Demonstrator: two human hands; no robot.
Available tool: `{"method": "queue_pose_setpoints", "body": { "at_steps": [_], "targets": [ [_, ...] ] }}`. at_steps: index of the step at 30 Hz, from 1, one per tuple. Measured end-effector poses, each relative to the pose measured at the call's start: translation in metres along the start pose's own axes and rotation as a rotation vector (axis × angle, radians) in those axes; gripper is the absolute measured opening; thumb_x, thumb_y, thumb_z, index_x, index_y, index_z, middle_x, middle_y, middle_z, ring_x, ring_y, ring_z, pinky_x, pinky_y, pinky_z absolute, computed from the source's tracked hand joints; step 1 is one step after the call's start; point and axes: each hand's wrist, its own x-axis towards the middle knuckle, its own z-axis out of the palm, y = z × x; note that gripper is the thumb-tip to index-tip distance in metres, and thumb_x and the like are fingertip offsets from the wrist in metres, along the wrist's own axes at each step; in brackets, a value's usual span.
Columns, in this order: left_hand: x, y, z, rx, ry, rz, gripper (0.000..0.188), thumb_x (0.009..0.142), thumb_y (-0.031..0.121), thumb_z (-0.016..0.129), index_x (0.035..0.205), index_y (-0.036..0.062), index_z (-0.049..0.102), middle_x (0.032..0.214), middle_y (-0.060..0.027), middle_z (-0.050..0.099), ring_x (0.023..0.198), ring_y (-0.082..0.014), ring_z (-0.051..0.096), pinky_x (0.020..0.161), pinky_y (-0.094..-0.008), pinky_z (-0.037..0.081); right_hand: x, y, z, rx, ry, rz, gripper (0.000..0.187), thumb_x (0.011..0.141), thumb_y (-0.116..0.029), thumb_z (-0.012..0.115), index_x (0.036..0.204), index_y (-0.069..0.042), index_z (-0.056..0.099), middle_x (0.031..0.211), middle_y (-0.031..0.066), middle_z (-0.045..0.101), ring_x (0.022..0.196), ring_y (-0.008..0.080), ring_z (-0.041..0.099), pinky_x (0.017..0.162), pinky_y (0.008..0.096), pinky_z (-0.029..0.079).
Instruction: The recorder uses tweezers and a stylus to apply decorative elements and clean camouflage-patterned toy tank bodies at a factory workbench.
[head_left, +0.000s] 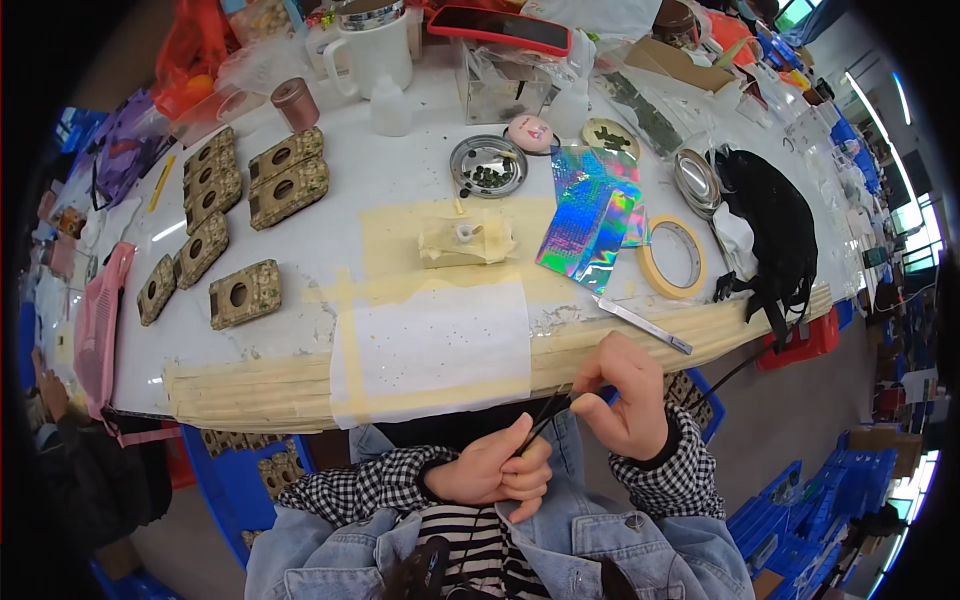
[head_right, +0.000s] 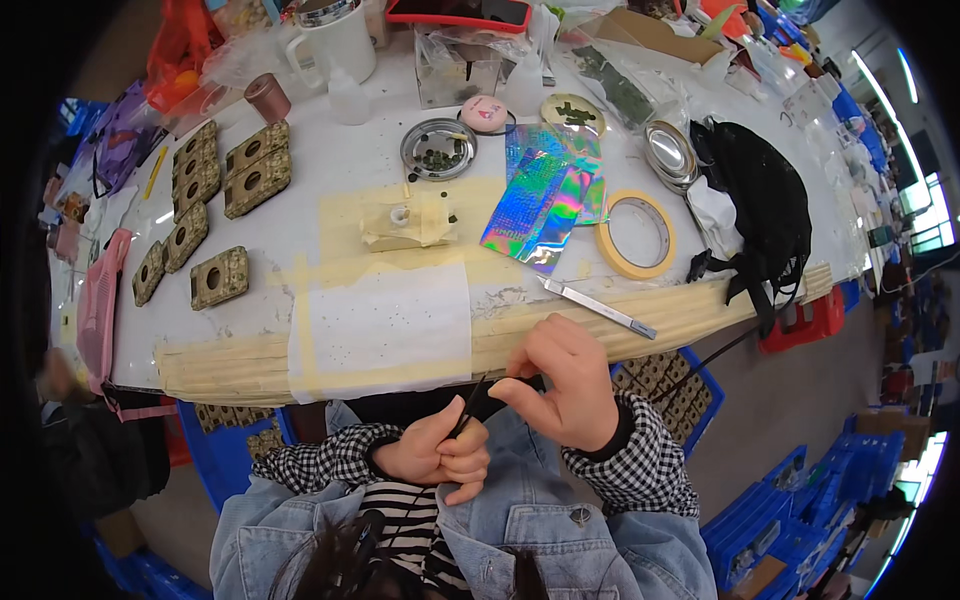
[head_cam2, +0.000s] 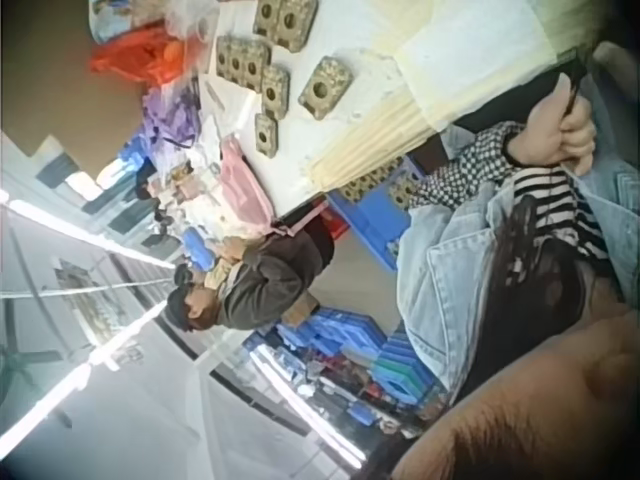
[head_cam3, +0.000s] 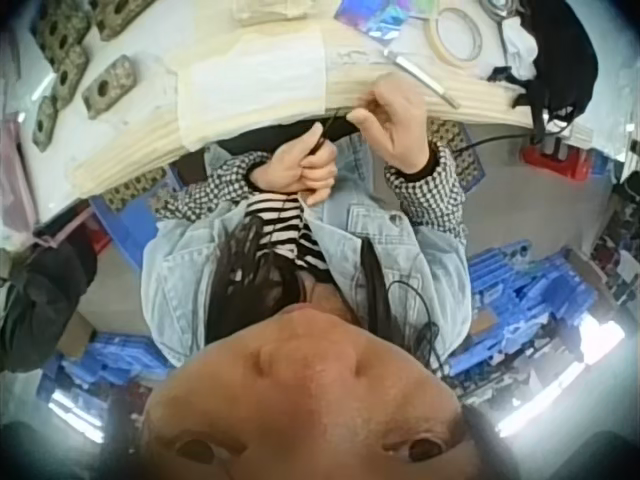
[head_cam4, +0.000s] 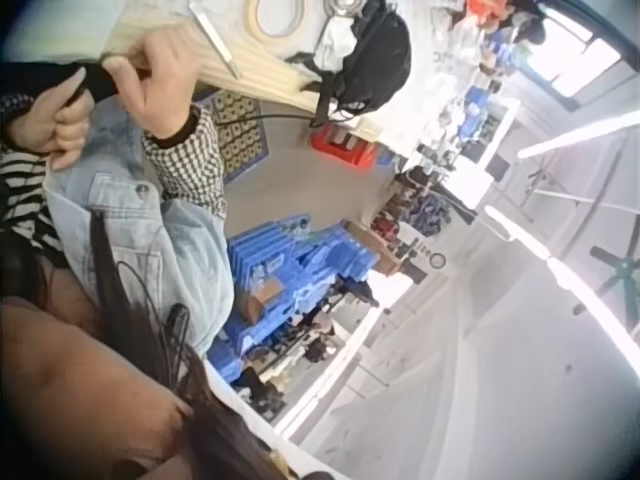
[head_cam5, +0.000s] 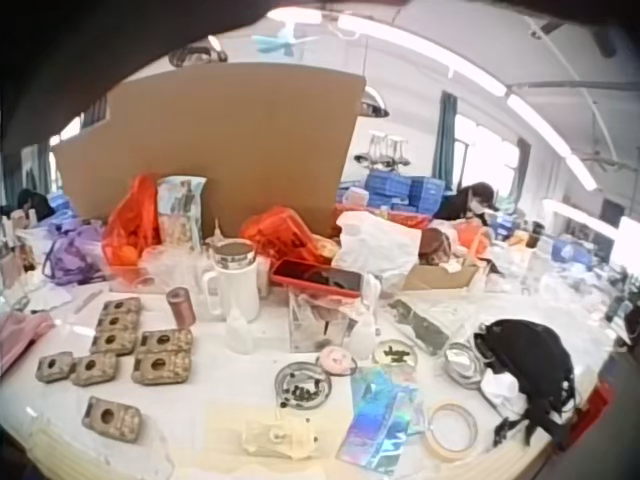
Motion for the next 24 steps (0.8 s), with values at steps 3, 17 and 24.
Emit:
{"method": "queue_pose_setpoints", "body": {
  "at_steps": [3,17,24],
  "targets": [
    [-0.001,-0.002,0.0,0.028,-0.01,-0.016,0.058,0.095,0.058,0.012,0.058,0.0153,0.028,0.052,0.0048,0.021,0.043,-0.0105,0.022,0.044,-0.0311,0.043,0.003,-0.003,0.008,0.055,0.017,-0.057,0.023,0.081,-0.012,0.064,0.065,-0.002,0.05,0.06,0.0075,0.046,0.055,0.0241,0.044,0.05,0.033,0.033],
    [-0.013,0.0,0.0,0.311,-0.054,0.063,0.057,0.097,0.052,0.02,0.058,0.0114,0.029,0.053,0.0023,0.025,0.047,-0.0134,0.029,0.053,-0.0313,0.044,0.232,0.0,-0.104,-0.606,-0.01,-0.501,0.036,0.083,-0.035,0.065,0.098,-0.004,0.056,0.093,0.0064,0.062,0.08,0.0148,0.057,0.068,0.0293,0.043],
    [-0.037,0.015,0.009,0.447,-0.059,0.215,0.058,0.096,0.051,0.028,0.056,0.0105,0.028,0.053,0.0015,0.029,0.05,-0.0151,0.037,0.055,-0.0299,0.042,0.377,0.068,-0.072,-0.847,-0.324,-0.132,0.064,0.069,-0.052,0.073,0.101,-0.002,0.05,0.09,0.0136,0.057,0.088,0.0271,0.056,0.075,0.0341,0.044]
  ]
}}
